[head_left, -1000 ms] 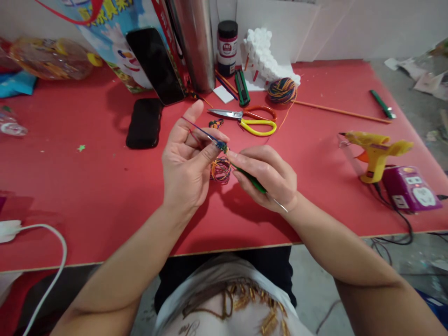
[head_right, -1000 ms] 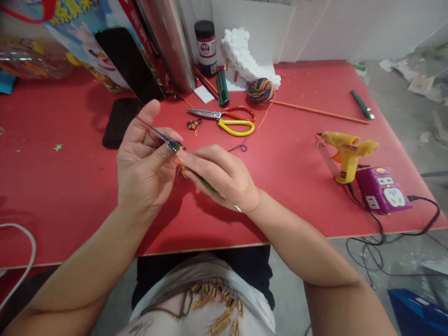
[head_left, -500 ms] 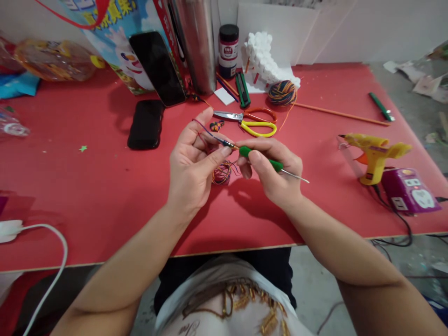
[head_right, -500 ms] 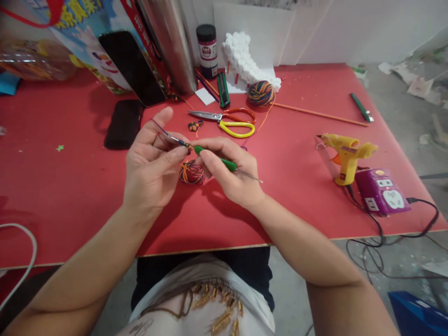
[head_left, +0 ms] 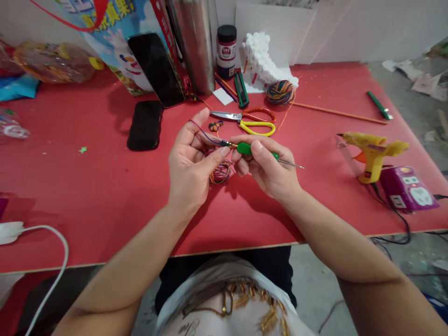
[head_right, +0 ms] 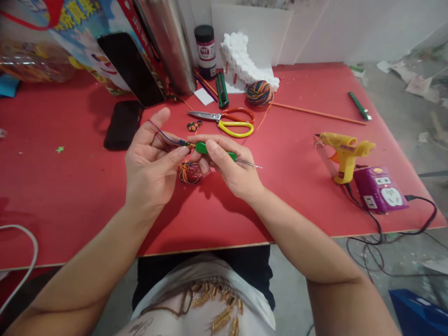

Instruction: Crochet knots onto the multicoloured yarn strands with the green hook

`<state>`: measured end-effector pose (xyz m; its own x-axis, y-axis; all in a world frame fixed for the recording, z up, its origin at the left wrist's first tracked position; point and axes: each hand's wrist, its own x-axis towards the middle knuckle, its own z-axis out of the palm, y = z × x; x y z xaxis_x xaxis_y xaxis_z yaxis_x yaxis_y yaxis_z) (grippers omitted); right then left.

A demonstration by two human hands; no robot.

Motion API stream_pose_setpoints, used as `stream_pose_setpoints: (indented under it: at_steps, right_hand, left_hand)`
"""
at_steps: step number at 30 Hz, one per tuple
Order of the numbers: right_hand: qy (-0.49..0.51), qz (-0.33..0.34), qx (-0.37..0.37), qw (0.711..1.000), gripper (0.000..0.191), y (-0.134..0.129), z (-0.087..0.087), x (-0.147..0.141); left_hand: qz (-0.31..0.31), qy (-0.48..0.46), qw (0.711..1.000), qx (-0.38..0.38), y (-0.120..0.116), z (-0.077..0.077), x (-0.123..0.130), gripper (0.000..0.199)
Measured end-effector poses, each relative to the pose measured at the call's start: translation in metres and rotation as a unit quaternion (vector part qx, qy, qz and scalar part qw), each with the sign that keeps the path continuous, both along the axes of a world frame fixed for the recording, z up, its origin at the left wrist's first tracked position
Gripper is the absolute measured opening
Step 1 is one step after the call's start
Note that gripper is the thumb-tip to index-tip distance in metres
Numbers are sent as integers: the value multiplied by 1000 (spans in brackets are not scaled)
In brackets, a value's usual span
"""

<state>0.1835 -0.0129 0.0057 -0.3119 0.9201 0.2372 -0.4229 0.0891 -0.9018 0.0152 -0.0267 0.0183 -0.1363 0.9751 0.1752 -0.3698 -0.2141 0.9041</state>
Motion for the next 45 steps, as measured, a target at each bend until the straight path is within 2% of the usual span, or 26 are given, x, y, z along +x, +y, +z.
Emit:
stream_pose_setpoints:
  at_steps: [7,13,20,27,32,37,45]
  right_hand:
    - [62,6,-36,997,28,6,0,-3]
    - [79,14,-57,995,25,5,3,-4]
    - [65,13,-66,996,24,2,6,-2]
    - [85,26,-62,994,22,2,6,-2]
    - [99,32,-94,990,26,2,8,-4]
    - [113,53,-123,985,26,6,9,-3]
    - [92,45,-99,990,27,7,3,-4]
  left_hand:
    - [-4,4,1000,27,4,-10,-2,52]
    - [-30,3,1000,10,3,-11,-4,60]
    - [-40,10,999,8,3,-12,-7,57]
    - [-41,16,999,-5,0,-8,-6,57]
    - [-49,-11,998,-23,-2,-3,-4,58]
    - [-44,-30,999,10,1,-7,-5,52]
    - [-54,-10,998,17,5,-15,-9,63]
